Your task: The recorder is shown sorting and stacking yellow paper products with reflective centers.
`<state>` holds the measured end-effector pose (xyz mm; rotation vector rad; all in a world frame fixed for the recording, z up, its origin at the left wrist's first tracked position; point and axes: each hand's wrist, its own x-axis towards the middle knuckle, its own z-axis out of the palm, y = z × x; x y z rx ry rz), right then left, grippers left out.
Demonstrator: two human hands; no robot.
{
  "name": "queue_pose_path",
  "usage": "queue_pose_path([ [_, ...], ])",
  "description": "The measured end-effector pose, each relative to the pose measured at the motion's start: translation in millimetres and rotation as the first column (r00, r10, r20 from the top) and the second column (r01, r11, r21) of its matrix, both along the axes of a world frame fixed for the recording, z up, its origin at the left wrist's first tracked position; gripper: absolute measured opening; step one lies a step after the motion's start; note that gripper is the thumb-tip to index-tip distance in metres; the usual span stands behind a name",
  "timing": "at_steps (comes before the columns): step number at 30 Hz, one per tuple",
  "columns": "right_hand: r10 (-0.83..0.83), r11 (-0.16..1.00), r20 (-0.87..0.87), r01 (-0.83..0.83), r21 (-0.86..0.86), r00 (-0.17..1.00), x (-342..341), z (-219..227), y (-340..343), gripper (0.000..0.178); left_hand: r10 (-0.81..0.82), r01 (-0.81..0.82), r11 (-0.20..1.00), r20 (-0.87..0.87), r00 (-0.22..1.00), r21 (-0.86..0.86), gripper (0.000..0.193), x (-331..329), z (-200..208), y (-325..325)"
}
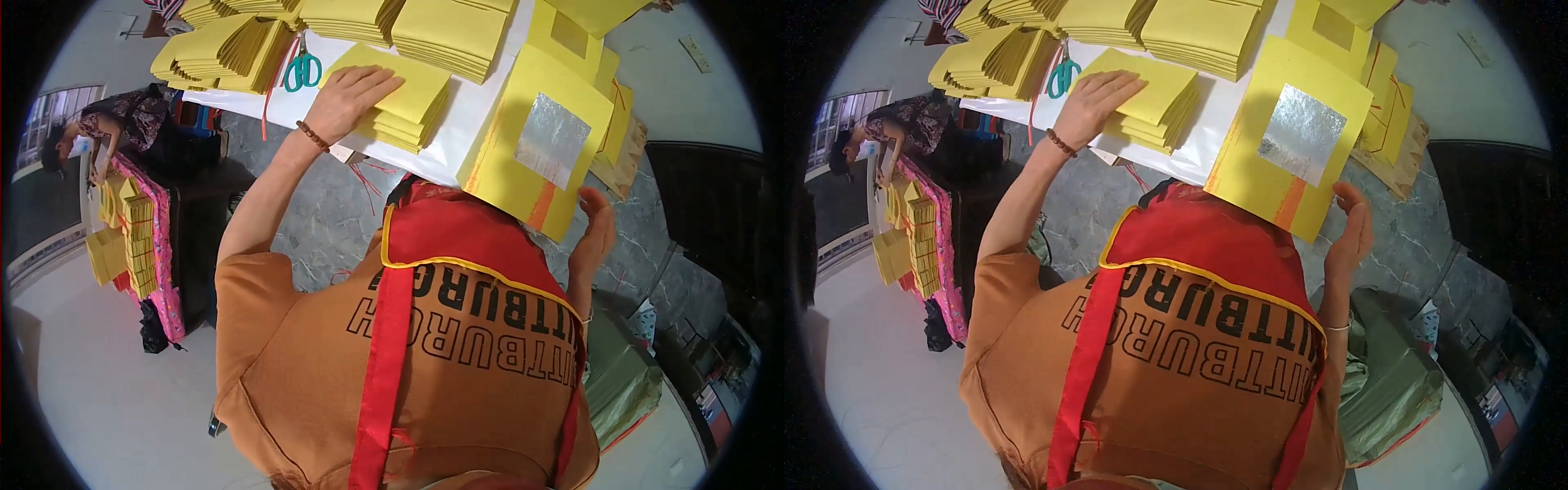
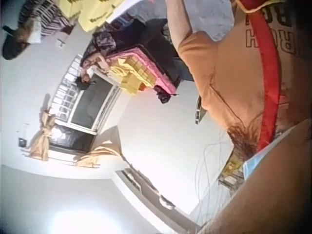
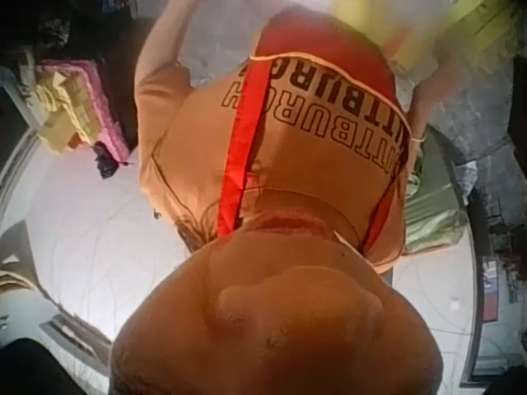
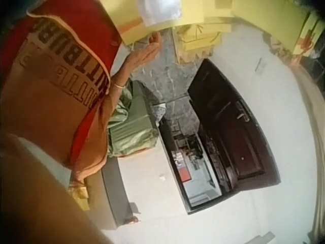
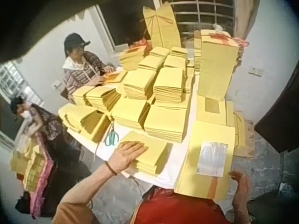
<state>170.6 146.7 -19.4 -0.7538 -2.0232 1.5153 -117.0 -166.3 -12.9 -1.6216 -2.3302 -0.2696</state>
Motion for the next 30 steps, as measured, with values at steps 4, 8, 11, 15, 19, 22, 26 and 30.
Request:
queue_pose_path([
  [4,-0.009,1.0,0.029,0.008,0.023,1.0,0,-3,1,0.04,-0.013,0.027,0.992,0.113,0.994,-0.123,0.055,5,-16,-10],
  [8,-0.002,0.999,0.043,0.001,0.036,0.999,-2,0,0,0.039,0.078,-0.042,0.974,0.158,0.984,-0.222,0.059,19,-36,-11],
  [11,0.015,0.999,0.047,-0.017,0.047,0.999,-2,0,2,0.039,0.149,-0.115,0.968,0.141,0.979,-0.222,0.063,35,-59,-13],
  [15,0.017,0.999,0.084,-0.021,0.048,0.996,-2,-3,3,0.04,0.217,-0.195,0.957,0.087,0.972,-0.216,0.065,39,-69,-14],
  [19,0.044,0.997,0.086,-0.049,0.061,0.995,-6,4,1,0.039,0.194,-0.165,0.965,0.127,0.973,-0.206,0.067,38,-59,-10],
  [22,0.065,0.996,0.071,-0.069,0.058,0.995,-6,6,2,0.038,0.173,-0.123,0.956,0.171,0.97,-0.266,0.072,32,-35,-6],
  [26,0.072,0.996,0.025,-0.073,0.059,0.997,-4,8,0,0.029,0.137,-0.079,0.959,0.197,0.971,-0.274,0.083,27,-18,2],
  [30,0.089,0.986,0.033,-0.093,0.137,0.995,-4,8,3,0.025,0.115,-0.028,0.961,0.304,0.946,-0.275,0.088,33,5,5],
])
